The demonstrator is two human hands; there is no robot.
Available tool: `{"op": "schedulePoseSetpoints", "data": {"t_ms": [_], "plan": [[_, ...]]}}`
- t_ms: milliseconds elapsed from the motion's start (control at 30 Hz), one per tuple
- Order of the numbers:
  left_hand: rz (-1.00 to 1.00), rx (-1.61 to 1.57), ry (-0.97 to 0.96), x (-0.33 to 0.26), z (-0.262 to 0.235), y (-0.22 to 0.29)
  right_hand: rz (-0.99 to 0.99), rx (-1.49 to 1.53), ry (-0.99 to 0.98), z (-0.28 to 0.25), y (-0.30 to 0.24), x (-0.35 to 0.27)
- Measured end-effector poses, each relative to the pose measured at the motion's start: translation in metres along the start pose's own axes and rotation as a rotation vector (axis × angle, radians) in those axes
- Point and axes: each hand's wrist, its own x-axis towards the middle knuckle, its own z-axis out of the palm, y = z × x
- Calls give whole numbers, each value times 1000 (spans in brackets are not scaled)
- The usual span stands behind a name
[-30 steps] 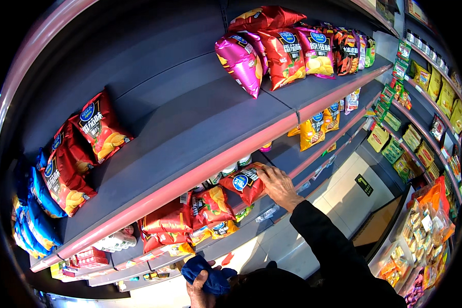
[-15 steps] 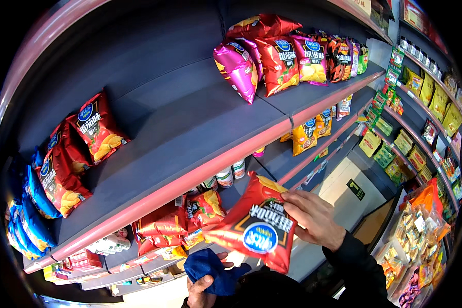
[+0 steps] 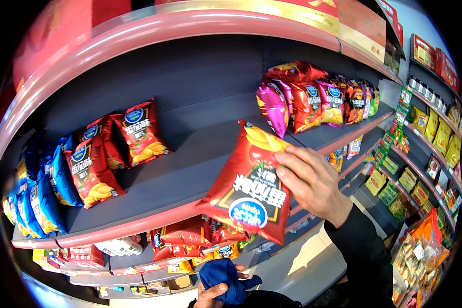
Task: The person wipes a store shelf with a blue cloth and then restocks it with various bags of chips. They pick up individual bags, wipe the shelf surface, and place the bags back in neat rows.
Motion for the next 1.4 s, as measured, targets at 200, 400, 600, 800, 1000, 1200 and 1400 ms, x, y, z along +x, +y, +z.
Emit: {"op": "schedulePoseSetpoints", "data": {"t_ms": [200, 400, 600, 800, 1000, 1200, 1400], "plan": [[36, -9, 86, -23, -32, 4, 52, 8, -58, 48, 5, 44], [11, -27, 135, -41, -59, 4, 271, -114, -127, 96, -3, 62], [30, -41, 177, -50, -63, 9, 479, 147, -232, 115, -6, 84], [39, -62, 243, -59, -71, 5, 588, 212, -559, 157, 49, 101], [46, -113, 288, -68, -79, 6, 765, 567, -965, 166, 74, 104], [17, -136, 293, -69, -92, 6, 898, 734, -806, 168, 80, 98], [-47, -196, 233, -62, -113, -2, 1194, 1152, -198, 179, 70, 109]]}}
